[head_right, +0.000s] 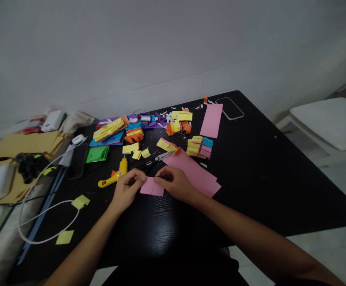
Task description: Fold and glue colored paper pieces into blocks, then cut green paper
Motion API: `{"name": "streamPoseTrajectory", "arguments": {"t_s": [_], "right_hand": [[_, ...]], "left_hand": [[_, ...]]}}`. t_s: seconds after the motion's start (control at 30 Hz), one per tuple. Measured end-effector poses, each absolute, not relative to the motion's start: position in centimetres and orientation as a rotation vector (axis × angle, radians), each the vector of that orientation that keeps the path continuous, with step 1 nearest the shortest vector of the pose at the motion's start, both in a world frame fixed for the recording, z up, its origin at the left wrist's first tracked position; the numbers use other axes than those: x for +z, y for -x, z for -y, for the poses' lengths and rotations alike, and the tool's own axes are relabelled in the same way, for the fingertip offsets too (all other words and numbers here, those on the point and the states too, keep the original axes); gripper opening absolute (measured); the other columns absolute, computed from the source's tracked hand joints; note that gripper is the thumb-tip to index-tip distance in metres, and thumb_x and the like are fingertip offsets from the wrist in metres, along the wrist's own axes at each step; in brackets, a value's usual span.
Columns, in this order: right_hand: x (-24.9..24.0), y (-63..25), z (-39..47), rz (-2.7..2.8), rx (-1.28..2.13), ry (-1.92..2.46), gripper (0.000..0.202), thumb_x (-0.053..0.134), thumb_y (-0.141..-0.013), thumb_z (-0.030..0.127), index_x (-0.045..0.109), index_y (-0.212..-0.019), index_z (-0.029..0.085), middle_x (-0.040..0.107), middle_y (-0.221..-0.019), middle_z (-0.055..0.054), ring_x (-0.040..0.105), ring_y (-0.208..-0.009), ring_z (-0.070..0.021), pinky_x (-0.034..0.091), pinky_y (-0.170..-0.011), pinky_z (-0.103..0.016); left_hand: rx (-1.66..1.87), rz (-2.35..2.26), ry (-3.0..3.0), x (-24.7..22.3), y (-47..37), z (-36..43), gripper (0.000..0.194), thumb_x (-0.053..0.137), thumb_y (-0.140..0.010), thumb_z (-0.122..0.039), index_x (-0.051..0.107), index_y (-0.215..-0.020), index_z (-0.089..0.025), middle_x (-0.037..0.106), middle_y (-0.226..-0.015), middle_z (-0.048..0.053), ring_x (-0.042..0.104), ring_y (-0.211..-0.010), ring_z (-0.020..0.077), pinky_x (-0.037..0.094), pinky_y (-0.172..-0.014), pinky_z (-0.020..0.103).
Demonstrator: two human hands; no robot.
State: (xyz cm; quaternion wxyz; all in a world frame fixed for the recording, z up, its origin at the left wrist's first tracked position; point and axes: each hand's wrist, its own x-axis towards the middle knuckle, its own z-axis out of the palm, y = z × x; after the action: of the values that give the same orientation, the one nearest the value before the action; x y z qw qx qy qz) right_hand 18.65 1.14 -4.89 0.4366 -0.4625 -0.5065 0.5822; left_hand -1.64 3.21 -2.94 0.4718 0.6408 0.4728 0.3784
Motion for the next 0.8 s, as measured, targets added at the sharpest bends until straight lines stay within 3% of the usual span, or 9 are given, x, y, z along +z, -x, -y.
{"name": "streamPoseTrajectory", "arguments": {"t_s": [0.37,0.8], "right_hand": [[-4.46,-18.59,-0.91,1.328,1.448,1.162,0.017,0.073,-0.082,0.035,0.073,-0.081,0.018,0.068,-0.076,-0.001,0.060,-0.072,-0.0158,0.046,-0.068,-0.029],[-4.40,-18.48,-0.82,1.305,1.492,1.116,0.013,0.073,-0.080,0.033,0.070,-0.080,0.020,0.067,-0.073,0.001,0.059,-0.069,-0.0151,0.047,-0.066,-0.029]], "left_hand": [[0.723,-1.120,-1.631,-3.26,1.45,-3.01,0.025,0.071,-0.088,-0.041,0.071,-0.083,-0.017,0.060,-0.067,0.000,0.050,-0.058,0.0123,0.037,-0.055,0.023],[0.744,-1.053,-1.735,-3.02,1.37,-2.95,0.021,0.069,-0.089,-0.035,0.072,-0.079,-0.017,0.063,-0.067,0.000,0.051,-0.059,0.0121,0.037,-0.055,0.023]]}}
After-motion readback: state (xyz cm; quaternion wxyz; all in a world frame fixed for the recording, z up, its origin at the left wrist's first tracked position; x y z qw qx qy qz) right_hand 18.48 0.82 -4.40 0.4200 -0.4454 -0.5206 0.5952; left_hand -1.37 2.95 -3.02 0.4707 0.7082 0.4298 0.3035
